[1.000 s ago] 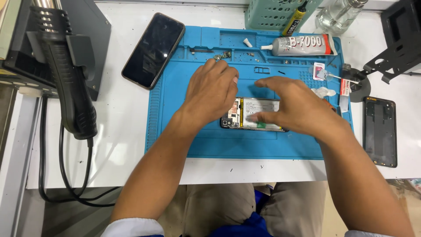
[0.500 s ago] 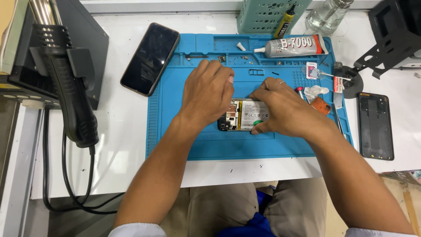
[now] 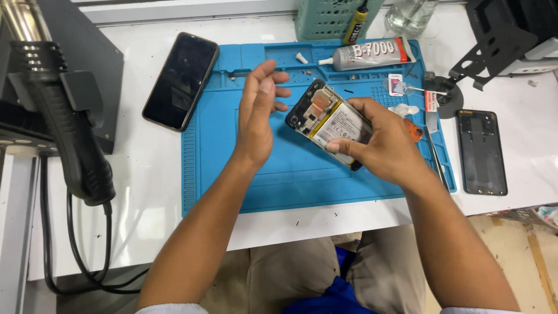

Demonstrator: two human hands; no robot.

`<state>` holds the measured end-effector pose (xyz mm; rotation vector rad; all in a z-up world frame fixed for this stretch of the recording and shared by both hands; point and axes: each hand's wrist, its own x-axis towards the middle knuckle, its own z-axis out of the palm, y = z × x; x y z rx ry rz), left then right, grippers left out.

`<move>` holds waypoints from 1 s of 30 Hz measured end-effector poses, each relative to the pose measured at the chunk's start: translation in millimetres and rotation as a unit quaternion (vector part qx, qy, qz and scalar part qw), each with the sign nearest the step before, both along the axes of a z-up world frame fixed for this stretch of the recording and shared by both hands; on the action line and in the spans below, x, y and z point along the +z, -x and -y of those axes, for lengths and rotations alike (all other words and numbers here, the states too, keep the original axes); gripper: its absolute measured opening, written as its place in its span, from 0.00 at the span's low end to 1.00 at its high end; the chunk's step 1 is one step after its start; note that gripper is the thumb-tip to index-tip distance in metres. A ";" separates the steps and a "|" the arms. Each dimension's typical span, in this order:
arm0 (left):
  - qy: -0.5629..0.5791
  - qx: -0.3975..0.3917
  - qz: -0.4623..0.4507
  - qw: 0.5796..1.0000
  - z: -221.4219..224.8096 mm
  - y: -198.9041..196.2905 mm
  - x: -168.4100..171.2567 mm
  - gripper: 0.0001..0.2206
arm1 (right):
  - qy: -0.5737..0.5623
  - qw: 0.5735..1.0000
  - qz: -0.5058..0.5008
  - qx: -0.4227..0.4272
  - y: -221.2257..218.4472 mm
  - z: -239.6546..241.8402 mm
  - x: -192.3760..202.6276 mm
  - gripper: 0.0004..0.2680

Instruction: Repairing a mobile phone by unscrewing the casing and inspecting internal components

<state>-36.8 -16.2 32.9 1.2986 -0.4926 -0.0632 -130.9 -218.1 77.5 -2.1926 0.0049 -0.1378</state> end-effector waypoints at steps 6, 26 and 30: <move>0.000 -0.205 0.019 0.979 23.7 23.1 -26.6 0.23 | -0.290 0.955 0.057 -0.004 13.9 -14.9 -34.6 0.19; 0.243 -0.329 -0.198 0.891 29.4 33.2 -18.2 0.29 | -0.475 0.878 0.033 -0.050 50.9 -46.0 -34.9 0.16; 0.281 -0.339 -0.225 0.869 29.9 30.5 -22.3 0.30 | -0.510 0.853 0.056 -0.093 52.5 -42.9 -43.9 0.17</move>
